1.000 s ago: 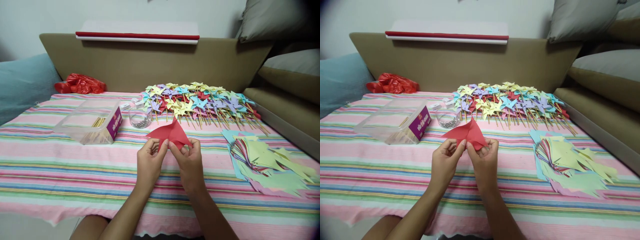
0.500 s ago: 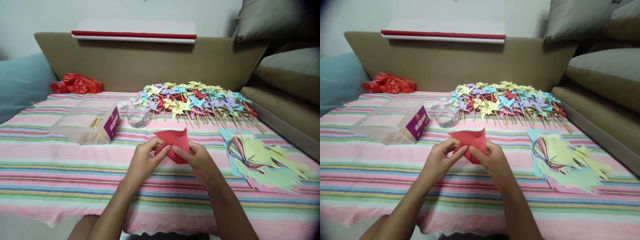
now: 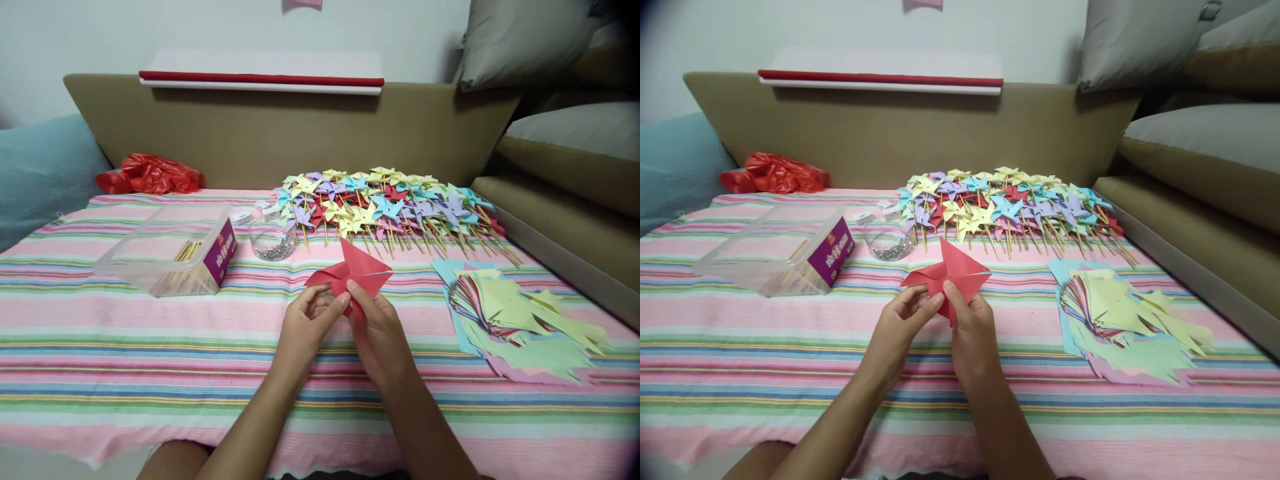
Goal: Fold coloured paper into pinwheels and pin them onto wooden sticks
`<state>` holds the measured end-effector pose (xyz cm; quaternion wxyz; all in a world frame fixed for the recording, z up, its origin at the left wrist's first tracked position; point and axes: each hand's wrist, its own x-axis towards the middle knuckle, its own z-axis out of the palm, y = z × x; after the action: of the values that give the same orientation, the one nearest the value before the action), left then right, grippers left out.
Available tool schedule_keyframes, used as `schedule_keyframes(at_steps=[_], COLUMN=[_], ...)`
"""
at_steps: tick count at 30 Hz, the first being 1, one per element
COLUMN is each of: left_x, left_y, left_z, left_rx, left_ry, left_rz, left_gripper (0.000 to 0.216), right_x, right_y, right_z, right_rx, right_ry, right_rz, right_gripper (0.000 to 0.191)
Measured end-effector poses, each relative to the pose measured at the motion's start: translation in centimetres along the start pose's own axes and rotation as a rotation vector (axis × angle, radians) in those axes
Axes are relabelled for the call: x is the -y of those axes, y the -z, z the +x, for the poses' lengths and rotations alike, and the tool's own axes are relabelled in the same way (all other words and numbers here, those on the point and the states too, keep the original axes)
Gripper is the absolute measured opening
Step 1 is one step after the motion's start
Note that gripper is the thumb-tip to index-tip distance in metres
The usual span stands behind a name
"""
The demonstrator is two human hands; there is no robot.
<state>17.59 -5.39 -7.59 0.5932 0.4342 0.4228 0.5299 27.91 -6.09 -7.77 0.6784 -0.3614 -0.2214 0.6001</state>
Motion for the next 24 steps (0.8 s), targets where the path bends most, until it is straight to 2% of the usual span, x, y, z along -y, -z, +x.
schedule_keyframes(at_steps=[4,11,15,17,19,21,24], left_x=[0.9,0.7,-0.3,-0.6,-0.7,-0.7,-0.4], left_y=[-0.8,-0.4,0.4,0.9,1.2,1.3,1.2], left_z=[-0.1,0.3,0.8,1.0,1.1,1.1,0.8], left_rx=[-0.095,-0.177,-0.25,-0.274,-0.281,-0.276,-0.262], left_ry=[-0.083,-0.037,-0.017,-0.008,-0.007,-0.008,-0.01], left_rz=[-0.096,-0.267,-0.42,-0.454,-0.464,-0.458,-0.423], left_gripper=[0.021,0.024,0.028,0.029,0.03,0.029,0.028], right_x=[-0.8,-1.4,-1.0,-0.8,-0.7,-0.6,-0.6], right_y=[-0.4,-0.4,0.1,0.5,0.9,1.2,1.3], right_z=[-0.2,-0.3,-0.4,-0.3,-0.3,-0.2,0.0], right_rx=[-0.028,-0.001,-0.002,0.063,0.155,0.225,0.277], right_ry=[0.022,0.047,0.208,0.307,0.349,0.357,0.395], right_rz=[0.007,-0.092,-0.17,-0.298,-0.448,-0.555,-0.651], right_gripper=[0.024,0.036,0.053,0.058,0.05,0.032,0.011])
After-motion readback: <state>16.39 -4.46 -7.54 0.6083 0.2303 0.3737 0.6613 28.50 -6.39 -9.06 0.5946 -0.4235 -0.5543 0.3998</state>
